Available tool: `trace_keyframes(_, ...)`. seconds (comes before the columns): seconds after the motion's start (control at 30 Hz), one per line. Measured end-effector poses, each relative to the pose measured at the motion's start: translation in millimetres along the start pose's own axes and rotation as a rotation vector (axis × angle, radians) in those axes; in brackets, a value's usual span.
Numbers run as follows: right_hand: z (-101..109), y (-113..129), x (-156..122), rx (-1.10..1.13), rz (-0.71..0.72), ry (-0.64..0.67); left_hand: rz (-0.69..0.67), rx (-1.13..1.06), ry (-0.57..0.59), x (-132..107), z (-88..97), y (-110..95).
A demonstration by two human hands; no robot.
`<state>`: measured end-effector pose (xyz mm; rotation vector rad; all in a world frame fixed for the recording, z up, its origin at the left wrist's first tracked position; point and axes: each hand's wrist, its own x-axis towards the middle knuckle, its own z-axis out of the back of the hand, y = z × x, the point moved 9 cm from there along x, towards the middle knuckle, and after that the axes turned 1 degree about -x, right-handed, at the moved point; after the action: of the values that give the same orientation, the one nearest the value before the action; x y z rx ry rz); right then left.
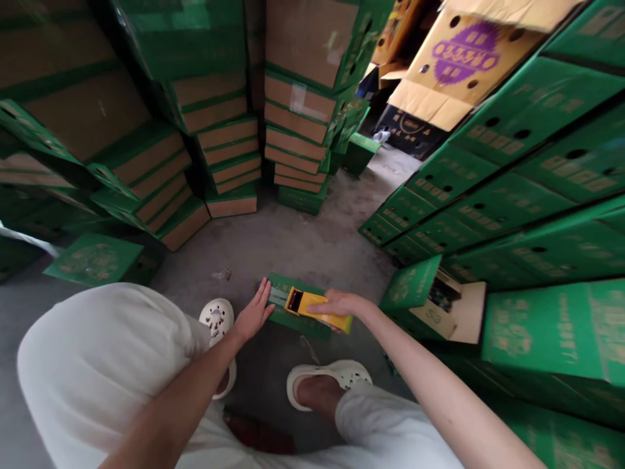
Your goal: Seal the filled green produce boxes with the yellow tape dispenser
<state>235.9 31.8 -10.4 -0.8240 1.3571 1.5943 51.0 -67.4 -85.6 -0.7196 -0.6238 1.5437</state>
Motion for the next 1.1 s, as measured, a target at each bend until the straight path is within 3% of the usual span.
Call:
trace_keyframes(0.13, 5, -9, -4, -0.037, -0.029, -0.067, -0.062, 0.180, -0.015, 5, 2.5, -23)
trace_keyframes(0.3, 1, -5, 3, -0.019, -0.017, -0.052, -0.258, 0.201, 0.177, 26, -14.2, -60)
trace_keyframes(0.47, 1, -9, -3, -0.047, -0.005, -0.076, -0.343, 0.232, 0.238, 36, -19.6, -59)
trace_keyframes(0.77, 11, -63, -33, 0.013, -0.044, -0.078, -0.352, 0.364, 0.203, 28, -24.0, -58)
trace_keyframes(1.0, 6, -66, -26, 0.066, -0.044, -0.044, -0.454, 0.553, 0.190, 28, -66.7, -98)
trace_keyframes(1.1, 8, -60, -33, 0.033, -0.041, -0.041, -0.455, 0.583, 0.173, 33, -72.5, -105)
